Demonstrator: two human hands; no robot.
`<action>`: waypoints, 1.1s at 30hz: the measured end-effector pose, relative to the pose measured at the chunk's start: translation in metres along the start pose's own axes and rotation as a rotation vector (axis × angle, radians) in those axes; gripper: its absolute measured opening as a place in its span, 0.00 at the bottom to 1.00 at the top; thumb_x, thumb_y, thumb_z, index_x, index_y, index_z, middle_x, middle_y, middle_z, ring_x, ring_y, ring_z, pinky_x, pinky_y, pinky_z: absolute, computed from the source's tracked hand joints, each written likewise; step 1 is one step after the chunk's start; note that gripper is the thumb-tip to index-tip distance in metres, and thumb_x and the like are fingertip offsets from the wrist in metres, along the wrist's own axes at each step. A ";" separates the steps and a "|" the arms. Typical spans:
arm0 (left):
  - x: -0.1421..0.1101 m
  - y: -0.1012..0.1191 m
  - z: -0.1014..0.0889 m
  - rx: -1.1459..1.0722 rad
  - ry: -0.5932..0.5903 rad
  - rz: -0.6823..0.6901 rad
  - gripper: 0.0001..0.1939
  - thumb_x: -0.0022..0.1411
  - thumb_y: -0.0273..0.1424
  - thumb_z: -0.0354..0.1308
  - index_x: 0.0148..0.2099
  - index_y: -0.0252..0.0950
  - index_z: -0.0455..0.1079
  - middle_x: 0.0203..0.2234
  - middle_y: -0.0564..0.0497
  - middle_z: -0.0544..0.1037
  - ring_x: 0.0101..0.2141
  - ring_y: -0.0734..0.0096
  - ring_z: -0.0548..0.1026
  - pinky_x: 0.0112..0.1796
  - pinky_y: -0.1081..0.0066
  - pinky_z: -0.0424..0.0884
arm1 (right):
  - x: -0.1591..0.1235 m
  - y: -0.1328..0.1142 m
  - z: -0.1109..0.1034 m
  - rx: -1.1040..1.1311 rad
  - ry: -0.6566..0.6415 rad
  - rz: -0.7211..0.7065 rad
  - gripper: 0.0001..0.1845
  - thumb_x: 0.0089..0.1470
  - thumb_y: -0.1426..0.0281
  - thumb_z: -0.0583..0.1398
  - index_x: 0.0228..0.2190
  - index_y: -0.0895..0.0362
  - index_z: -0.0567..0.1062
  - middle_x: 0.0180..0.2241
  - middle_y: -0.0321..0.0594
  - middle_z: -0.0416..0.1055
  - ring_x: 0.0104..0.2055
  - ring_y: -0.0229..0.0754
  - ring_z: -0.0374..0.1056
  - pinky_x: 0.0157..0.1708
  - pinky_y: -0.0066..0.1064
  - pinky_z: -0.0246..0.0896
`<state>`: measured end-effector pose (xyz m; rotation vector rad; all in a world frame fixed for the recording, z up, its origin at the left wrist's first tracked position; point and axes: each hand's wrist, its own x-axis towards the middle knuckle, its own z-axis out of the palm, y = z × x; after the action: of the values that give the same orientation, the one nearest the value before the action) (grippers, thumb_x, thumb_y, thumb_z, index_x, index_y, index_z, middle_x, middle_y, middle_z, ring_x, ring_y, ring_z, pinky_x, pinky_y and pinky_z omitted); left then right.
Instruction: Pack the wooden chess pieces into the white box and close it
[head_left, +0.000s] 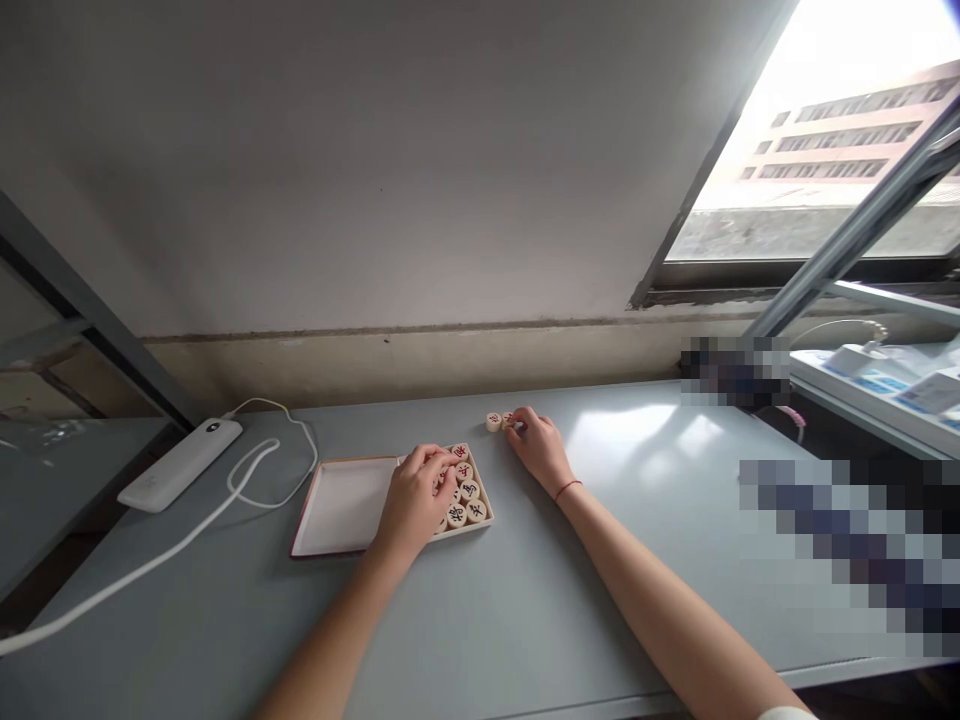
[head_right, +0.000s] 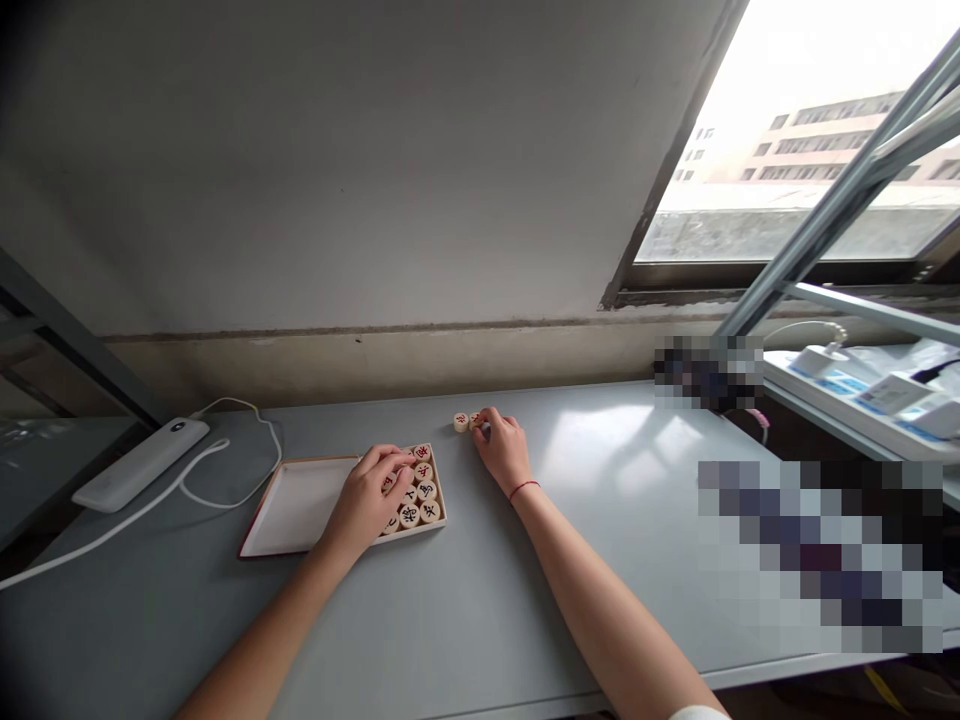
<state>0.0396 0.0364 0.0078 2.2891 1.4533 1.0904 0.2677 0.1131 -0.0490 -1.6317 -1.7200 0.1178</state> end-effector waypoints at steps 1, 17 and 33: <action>0.000 0.000 0.000 -0.001 0.000 0.000 0.10 0.64 0.28 0.49 0.41 0.39 0.73 0.38 0.49 0.73 0.39 0.68 0.74 0.43 0.66 0.71 | 0.000 0.000 0.000 0.005 -0.001 0.000 0.07 0.52 0.67 0.56 0.35 0.52 0.70 0.31 0.40 0.74 0.36 0.46 0.66 0.36 0.32 0.58; 0.006 0.009 0.000 0.565 -0.085 -0.245 0.15 0.64 0.34 0.49 0.37 0.36 0.76 0.34 0.43 0.78 0.41 0.52 0.70 0.41 0.56 0.61 | -0.023 -0.056 -0.023 0.159 -0.159 -0.093 0.11 0.57 0.68 0.51 0.41 0.52 0.70 0.34 0.39 0.76 0.27 0.40 0.68 0.30 0.29 0.59; 0.012 0.005 0.013 0.473 -0.027 -0.231 0.12 0.65 0.35 0.49 0.35 0.35 0.70 0.26 0.45 0.79 0.34 0.55 0.75 0.40 0.58 0.62 | -0.038 -0.083 -0.025 0.200 -0.300 -0.146 0.11 0.57 0.71 0.53 0.39 0.51 0.74 0.35 0.38 0.77 0.32 0.42 0.71 0.31 0.29 0.60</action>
<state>0.0549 0.0468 0.0076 2.3203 2.0827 0.7019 0.2104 0.0532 -0.0035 -1.3904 -1.9751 0.4695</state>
